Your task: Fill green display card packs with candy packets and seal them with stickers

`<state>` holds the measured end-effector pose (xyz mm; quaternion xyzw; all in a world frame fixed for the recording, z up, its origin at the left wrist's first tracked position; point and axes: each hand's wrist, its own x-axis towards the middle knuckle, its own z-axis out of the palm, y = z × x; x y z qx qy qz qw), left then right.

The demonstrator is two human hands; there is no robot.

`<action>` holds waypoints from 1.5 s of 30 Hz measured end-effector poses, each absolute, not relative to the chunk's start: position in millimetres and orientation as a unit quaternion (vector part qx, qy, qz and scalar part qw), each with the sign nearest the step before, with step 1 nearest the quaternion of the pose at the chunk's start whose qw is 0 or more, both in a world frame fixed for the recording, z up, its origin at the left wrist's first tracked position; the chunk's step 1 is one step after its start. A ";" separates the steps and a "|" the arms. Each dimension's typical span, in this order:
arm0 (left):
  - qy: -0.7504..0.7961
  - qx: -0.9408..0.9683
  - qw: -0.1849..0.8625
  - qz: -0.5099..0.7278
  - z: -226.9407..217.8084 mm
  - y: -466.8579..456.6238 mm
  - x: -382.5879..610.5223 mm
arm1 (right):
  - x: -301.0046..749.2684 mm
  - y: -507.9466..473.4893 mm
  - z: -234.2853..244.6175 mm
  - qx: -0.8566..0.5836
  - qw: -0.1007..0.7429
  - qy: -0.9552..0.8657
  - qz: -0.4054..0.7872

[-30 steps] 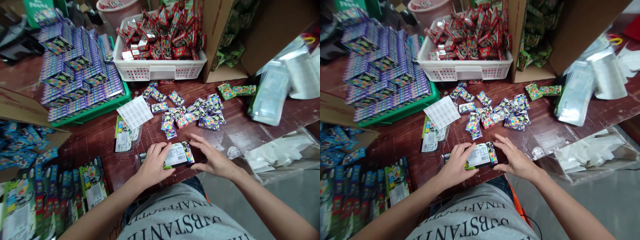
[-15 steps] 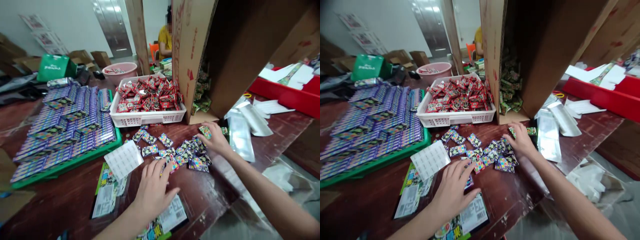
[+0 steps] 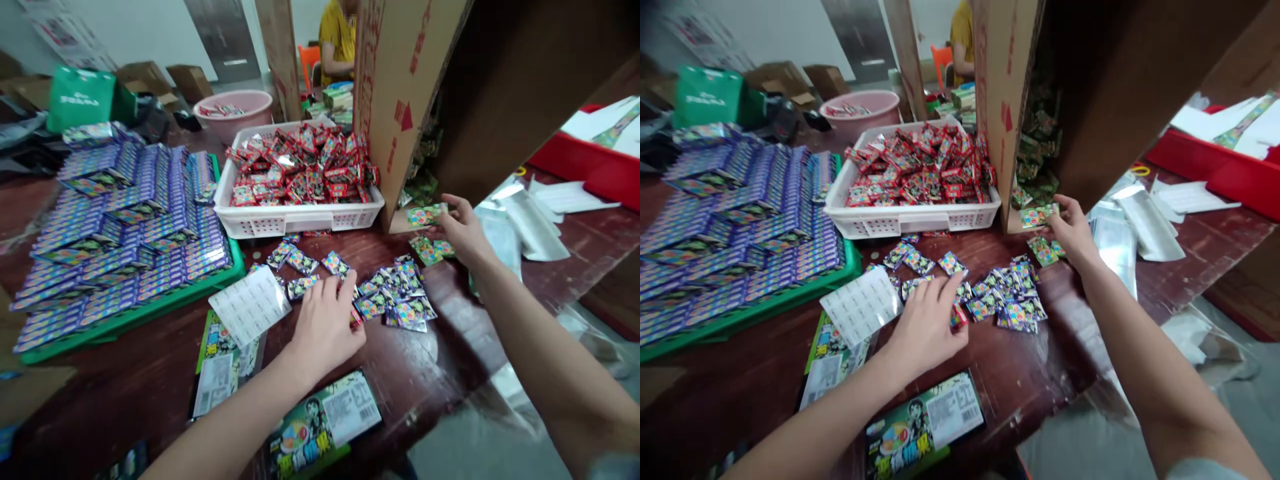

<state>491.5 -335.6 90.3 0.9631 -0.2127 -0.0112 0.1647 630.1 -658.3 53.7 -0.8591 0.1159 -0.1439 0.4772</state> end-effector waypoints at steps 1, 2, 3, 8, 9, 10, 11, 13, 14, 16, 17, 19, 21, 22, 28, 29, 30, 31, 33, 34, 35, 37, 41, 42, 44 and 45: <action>-0.220 0.953 0.207 -0.007 93.3 -335.0 482.1 | 594.3 -662.7 55.3 -0.819 0.554 0.105 -0.106; -0.229 0.940 0.251 -0.012 94.4 -336.8 471.2 | 556.9 -666.9 56.8 -0.803 0.581 0.103 -0.079; -0.240 0.925 0.294 -0.028 93.3 -341.0 459.2 | 519.8 -670.9 57.7 -0.794 0.594 0.109 -0.061; -0.310 0.865 0.356 -0.169 63.3 -380.3 406.0 | 399.3 -692.4 49.3 -0.837 0.514 0.024 0.186; -0.322 0.867 0.336 -0.179 56.6 -386.8 400.0 | 391.7 -697.3 45.1 -0.861 0.468 -0.011 0.199; -0.330 0.873 0.311 -0.178 51.2 -391.6 395.9 | 387.7 -702.1 41.0 -0.886 0.422 -0.037 0.188; -0.335 0.882 0.286 -0.169 47.3 -394.7 393.4 | 385.7 -706.8 37.2 -0.911 0.377 -0.053 0.156; -0.336 0.899 0.245 -0.140 44.3 -397.6 392.3 | 383.0 -713.9 32.0 -0.951 0.294 -0.066 0.065; -0.336 0.904 0.231 -0.127 44.5 -398.1 393.0 | 380.6 -715.5 30.6 -0.962 0.260 -0.074 0.031; -0.342 0.909 0.212 -0.112 45.9 -399.6 395.6 | 373.6 -712.9 28.7 -0.970 0.221 -0.105 0.008; -0.347 0.909 0.204 -0.110 46.3 -401.1 397.1 | 369.8 -708.7 27.5 -0.969 0.213 -0.121 0.013; -0.358 0.907 0.191 -0.112 45.1 -405.1 400.1 | 363.5 -695.8 24.0 -0.968 0.206 -0.141 0.028; -0.361 0.907 0.184 -0.119 41.9 -408.5 402.0 | 361.0 -680.6 19.7 -0.963 0.216 -0.159 0.030; -0.360 0.907 0.183 -0.121 40.0 -409.2 402.3 | 361.2 -673.6 17.8 -0.958 0.226 -0.175 0.031; -0.365 0.900 0.203 -0.126 31.9 -402.7 401.3 | 372.0 -654.0 13.7 -0.918 0.272 -0.281 0.069; -0.366 0.899 0.206 -0.126 30.8 -402.3 401.6 | 374.1 -652.8 13.7 -0.915 0.275 -0.284 0.076; -0.366 0.898 0.208 -0.126 30.0 -402.3 402.0 | 375.9 -651.2 13.6 -0.914 0.278 -0.285 0.079; -0.365 0.898 0.210 -0.127 29.5 -402.4 402.1 | 377.3 -649.3 13.5 -0.914 0.279 -0.284 0.080; -0.363 0.897 0.219 -0.129 30.9 -400.5 400.6 | 378.5 -644.1 13.3 -0.917 0.275 -0.279 0.073; -0.362 0.896 0.224 -0.126 33.2 -397.2 398.2 | 378.1 -641.5 13.1 -0.919 0.272 -0.276 0.069; -0.360 0.896 0.229 -0.122 36.4 -391.6 394.3 | 377.2 -639.1 12.8 -0.921 0.269 -0.274 0.065; -0.349 0.901 0.233 -0.112 44.5 -372.8 381.5 | 373.8 -636.1 11.6 -0.921 0.269 -0.274 0.057; -0.261 0.938 0.201 -0.113 55.1 -318.9 346.0 | 367.0 -630.1 3.2 -0.912 0.295 -0.283 0.038; -0.239 0.946 0.186 -0.114 54.6 -306.8 338.1 | 366.3 -626.2 0.1 -0.912 0.298 -0.281 0.028; -0.219 0.954 0.167 -0.118 50.1 -288.4 326.8 | 366.1 -614.8 -4.5 -0.920 0.291 -0.263 0.000; -0.218 0.954 0.166 -0.118 46.9 -282.5 323.5 | 366.4 -608.2 -5.4 -0.925 0.283 -0.253 -0.012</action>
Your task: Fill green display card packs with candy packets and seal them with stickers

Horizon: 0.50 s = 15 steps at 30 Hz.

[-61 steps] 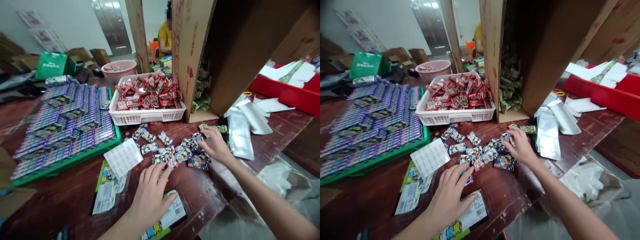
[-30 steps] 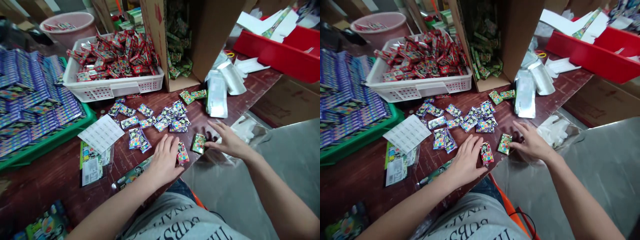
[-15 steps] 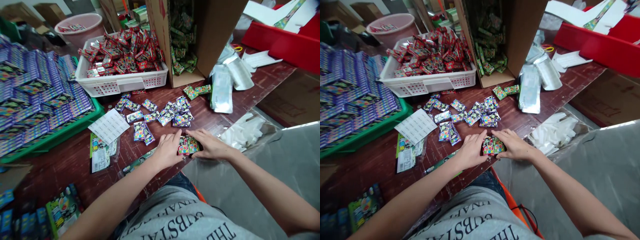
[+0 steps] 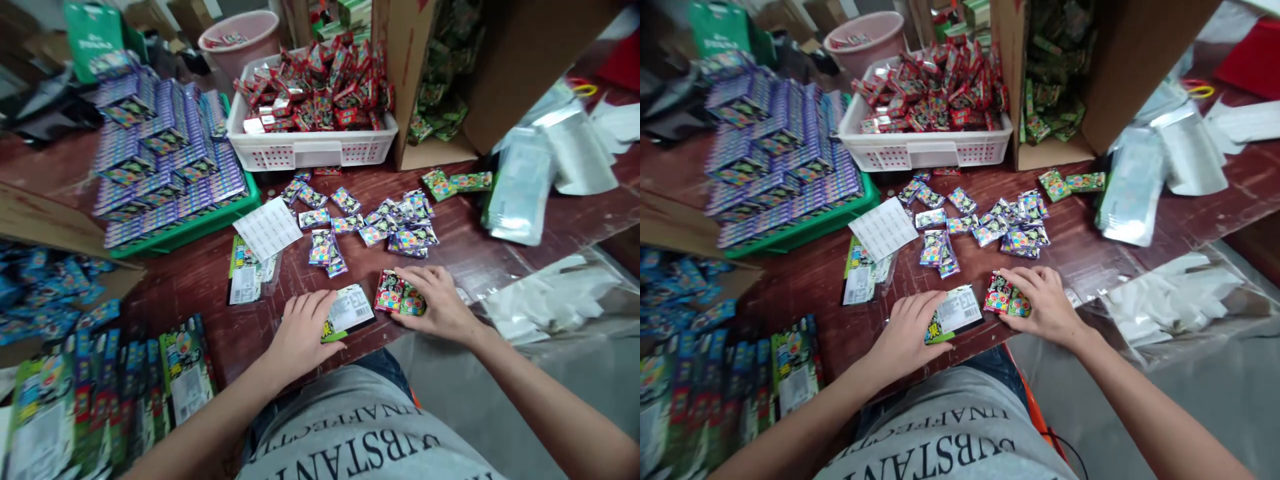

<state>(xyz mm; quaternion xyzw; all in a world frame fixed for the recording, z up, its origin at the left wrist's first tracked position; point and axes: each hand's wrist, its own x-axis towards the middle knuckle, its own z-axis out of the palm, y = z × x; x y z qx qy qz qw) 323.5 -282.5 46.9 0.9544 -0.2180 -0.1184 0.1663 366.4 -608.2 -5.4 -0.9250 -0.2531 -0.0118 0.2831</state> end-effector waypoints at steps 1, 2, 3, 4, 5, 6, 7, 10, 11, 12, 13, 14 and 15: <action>-0.218 0.954 0.170 -0.116 43.6 -278.5 321.5 | 366.8 -601.6 -4.9 -0.928 0.276 -0.249 -0.018; -0.218 0.954 0.177 -0.109 40.8 -276.0 320.6 | 367.1 -595.8 -3.3 -0.929 0.271 -0.253 -0.014; -0.216 0.954 0.183 -0.101 38.7 -274.8 320.5 | 367.3 -591.0 -0.6 -0.925 0.269 -0.267 -0.001; -0.214 0.954 0.187 -0.093 37.3 -274.3 320.8 | 367.4 -587.3 2.6 -0.919 0.270 -0.286 0.016; -0.214 0.954 0.190 -0.087 36.7 -274.2 321.2 | 367.5 -584.3 6.1 -0.912 0.271 -0.305 0.034; -0.217 0.953 0.193 -0.083 36.7 -274.2 321.6 | 367.7 -581.8 9.2 -0.905 0.274 -0.322 0.050; -0.224 0.951 0.196 -0.082 37.1 -274.1 322.1 | 368.1 -579.3 11.7 -0.898 0.277 -0.337 0.061; -0.251 0.942 0.202 -0.094 38.2 -272.1 324.1 | 371.1 -571.6 13.5 -0.876 0.286 -0.378 0.088; -0.259 0.939 0.204 -0.100 38.1 -270.5 324.9 | 372.2 -569.9 12.3 -0.870 0.290 -0.387 0.094; -0.261 0.937 0.204 -0.106 37.8 -268.5 325.6 | 373.2 -569.3 10.7 -0.866 0.296 -0.391 0.099; -0.259 0.937 0.205 -0.112 37.2 -266.2 326.0 | 373.9 -570.4 8.9 -0.863 0.301 -0.393 0.102; -0.253 0.938 0.204 -0.117 36.4 -263.9 326.0 | 374.2 -573.1 7.1 -0.862 0.304 -0.393 0.104; -0.247 0.940 0.204 -0.121 35.5 -261.7 325.7 | 374.3 -577.3 5.7 -0.861 0.307 -0.391 0.106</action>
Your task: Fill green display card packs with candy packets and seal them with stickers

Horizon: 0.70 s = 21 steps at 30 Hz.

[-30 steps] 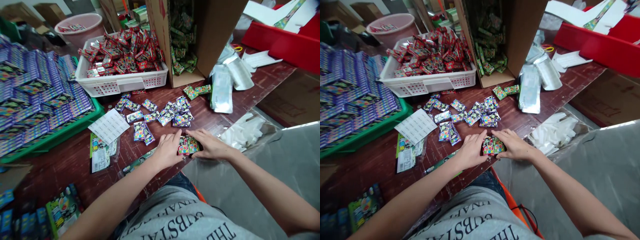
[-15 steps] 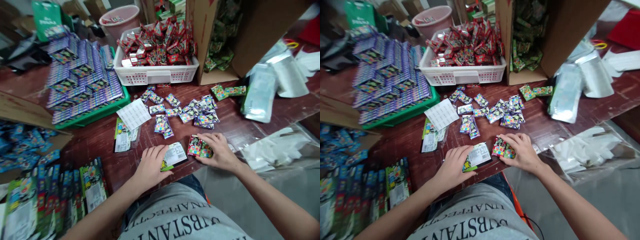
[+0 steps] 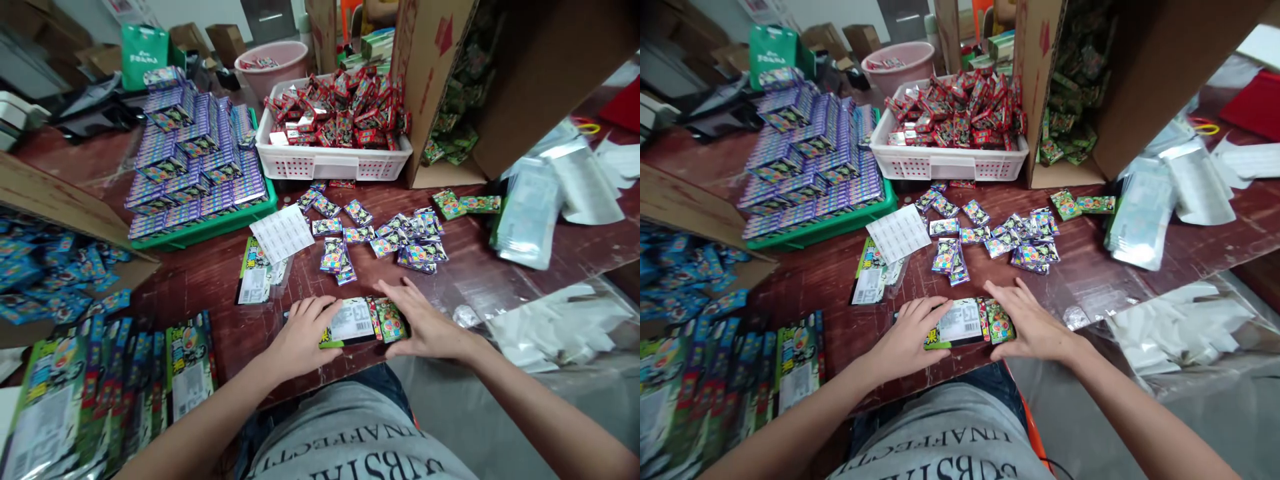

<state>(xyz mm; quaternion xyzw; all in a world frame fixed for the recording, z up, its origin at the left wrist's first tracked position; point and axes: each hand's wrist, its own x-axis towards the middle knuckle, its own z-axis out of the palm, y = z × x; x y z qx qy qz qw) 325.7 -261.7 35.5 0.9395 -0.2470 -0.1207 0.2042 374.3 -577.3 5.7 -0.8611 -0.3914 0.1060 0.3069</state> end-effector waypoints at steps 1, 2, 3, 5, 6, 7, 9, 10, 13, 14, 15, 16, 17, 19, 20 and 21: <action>-0.241 0.941 0.205 -0.122 34.5 -260.1 324.9 | 374.2 -582.5 4.5 -0.861 0.309 -0.390 0.109; -0.237 0.941 0.207 -0.123 33.6 -259.1 324.0 | 374.3 -587.9 3.8 -0.860 0.312 -0.388 0.111; -0.236 0.941 0.211 -0.122 32.9 -258.8 323.0 | 374.6 -592.7 3.6 -0.859 0.316 -0.386 0.115; -0.238 0.938 0.223 -0.118 32.4 -259.7 321.2 | 376.8 -598.8 4.3 -0.852 0.334 -0.384 0.122; -0.241 0.936 0.230 -0.117 32.8 -260.4 320.5 | 378.7 -599.4 5.3 -0.847 0.344 -0.385 0.126; -0.243 0.933 0.238 -0.118 33.5 -260.8 319.8 | 381.0 -598.7 6.6 -0.841 0.353 -0.388 0.130; -0.243 0.929 0.252 -0.124 35.5 -259.9 318.3 | 385.8 -593.8 9.9 -0.833 0.362 -0.396 0.136; -0.237 0.929 0.256 -0.125 36.6 -258.4 317.3 | 387.8 -590.3 11.8 -0.830 0.361 -0.403 0.134; -0.205 0.940 0.252 -0.108 39.2 -251.4 313.5 | 390.7 -579.4 17.9 -0.832 0.340 -0.426 0.104; -0.193 0.944 0.248 -0.097 39.8 -248.6 312.2 | 391.3 -576.3 20.3 -0.833 0.334 -0.431 0.094; -0.186 0.948 0.244 -0.086 40.6 -245.7 311.2 | 392.1 -573.5 23.0 -0.833 0.328 -0.436 0.089; -0.184 0.950 0.241 -0.079 41.6 -242.7 310.4 | 393.6 -571.1 26.2 -0.831 0.325 -0.442 0.092; -0.186 0.950 0.242 -0.073 42.8 -239.7 309.8 | 395.8 -569.0 29.8 -0.828 0.325 -0.447 0.099; -0.198 0.945 0.251 -0.068 46.5 -233.7 309.1 | 402.3 -564.7 37.7 -0.820 0.333 -0.452 0.116; -0.202 0.943 0.257 -0.066 48.7 -231.0 308.6 | 405.9 -561.9 41.4 -0.817 0.339 -0.452 0.119; -0.203 0.941 0.263 -0.064 51.0 -228.6 308.0 | 409.0 -558.4 44.7 -0.816 0.344 -0.451 0.113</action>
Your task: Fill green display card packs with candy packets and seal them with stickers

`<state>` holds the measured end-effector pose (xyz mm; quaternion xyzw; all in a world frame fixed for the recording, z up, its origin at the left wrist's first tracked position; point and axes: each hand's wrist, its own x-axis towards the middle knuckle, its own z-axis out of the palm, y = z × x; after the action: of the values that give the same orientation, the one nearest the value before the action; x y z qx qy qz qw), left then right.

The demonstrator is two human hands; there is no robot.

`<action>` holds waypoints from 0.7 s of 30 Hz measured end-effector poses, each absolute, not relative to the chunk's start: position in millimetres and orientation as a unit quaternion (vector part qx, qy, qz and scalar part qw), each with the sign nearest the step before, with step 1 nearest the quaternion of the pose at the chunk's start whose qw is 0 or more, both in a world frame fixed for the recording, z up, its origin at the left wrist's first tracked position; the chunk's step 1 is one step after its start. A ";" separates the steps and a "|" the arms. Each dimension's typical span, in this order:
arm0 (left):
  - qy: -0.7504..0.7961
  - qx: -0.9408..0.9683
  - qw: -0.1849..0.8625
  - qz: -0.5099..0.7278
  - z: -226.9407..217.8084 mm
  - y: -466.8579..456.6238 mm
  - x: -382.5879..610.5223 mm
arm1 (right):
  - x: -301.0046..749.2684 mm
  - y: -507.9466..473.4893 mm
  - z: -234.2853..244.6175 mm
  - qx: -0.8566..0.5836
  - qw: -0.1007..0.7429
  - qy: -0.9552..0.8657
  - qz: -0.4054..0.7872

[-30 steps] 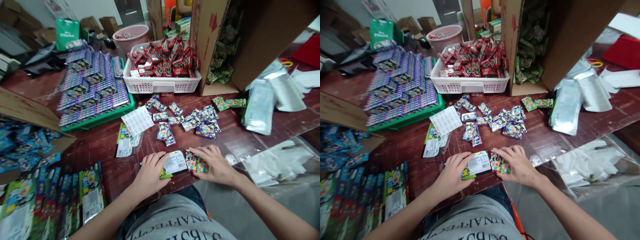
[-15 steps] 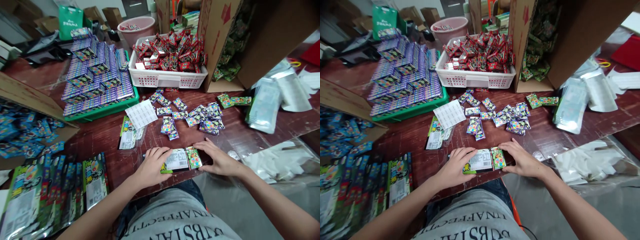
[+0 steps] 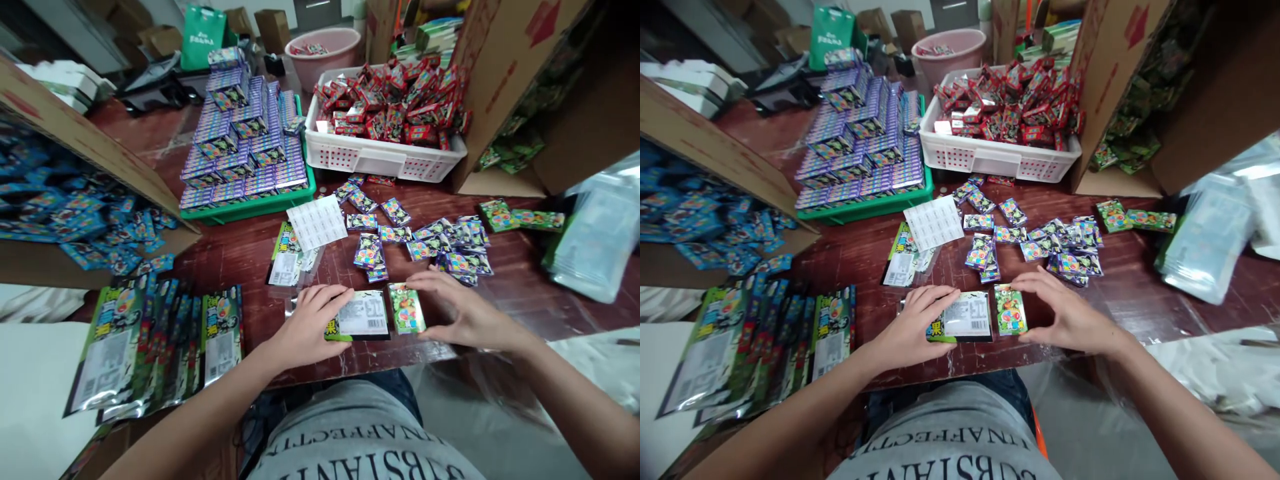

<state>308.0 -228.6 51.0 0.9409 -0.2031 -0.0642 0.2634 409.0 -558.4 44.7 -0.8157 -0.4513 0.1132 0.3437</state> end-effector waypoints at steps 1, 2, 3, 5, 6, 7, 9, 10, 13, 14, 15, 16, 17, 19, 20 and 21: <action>-0.200 0.941 0.268 -0.061 53.3 -226.6 307.2 | 411.4 -554.2 47.1 -0.816 0.347 -0.451 0.101; -0.193 0.942 0.269 -0.057 55.4 -225.0 306.1 | 412.5 -549.1 48.7 -0.817 0.348 -0.451 0.084; -0.184 0.944 0.268 -0.052 57.1 -223.8 304.9 | 412.4 -543.4 49.6 -0.819 0.346 -0.453 0.070; -0.163 0.951 0.259 -0.038 59.5 -222.3 302.1 | 409.3 -531.6 50.2 -0.821 0.341 -0.454 0.055; -0.155 0.954 0.253 -0.031 60.1 -221.7 300.9 | 407.3 -526.2 50.5 -0.822 0.341 -0.453 0.057; -0.149 0.957 0.248 -0.025 60.4 -221.2 299.8 | 405.6 -521.7 51.2 -0.821 0.340 -0.453 0.066; -0.149 0.959 0.241 -0.018 60.5 -220.9 298.5 | 404.8 -515.0 54.3 -0.817 0.338 -0.458 0.095; -0.150 0.959 0.241 -0.016 60.6 -221.3 298.2 | 405.7 -512.6 56.6 -0.812 0.335 -0.464 0.111; -0.122 0.957 0.265 0.002 62.0 -226.5 297.2 | 410.3 -505.1 63.6 -0.797 0.334 -0.482 0.145; -0.093 0.956 0.279 0.013 63.0 -229.9 296.6 | 410.7 -501.3 64.7 -0.799 0.346 -0.472 0.139; -0.056 0.954 0.295 0.026 64.1 -234.1 295.7 | 409.9 -496.5 64.7 -0.802 0.373 -0.449 0.125; -0.016 0.950 0.311 0.040 65.0 -238.8 294.6 | 408.1 -490.7 63.4 -0.804 0.412 -0.414 0.108; 0.025 0.943 0.329 0.050 65.5 -243.7 293.4 | 405.3 -484.0 60.8 -0.802 0.458 -0.372 0.095; 0.089 0.920 0.377 0.055 63.9 -251.9 291.2 | 399.1 -469.9 53.2 -0.783 0.541 -0.294 0.089; 0.106 0.905 0.410 0.050 61.5 -254.3 290.4 | 396.5 -463.2 49.0 -0.773 0.567 -0.269 0.099; 0.115 0.885 0.448 0.046 58.2 -255.3 289.7 | 394.7 -457.4 45.3 -0.765 0.580 -0.256 0.113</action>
<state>289.7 -255.3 58.2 0.8854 0.1146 0.0459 0.4481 394.7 -457.4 45.3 -0.7655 -0.2559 0.1127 0.5795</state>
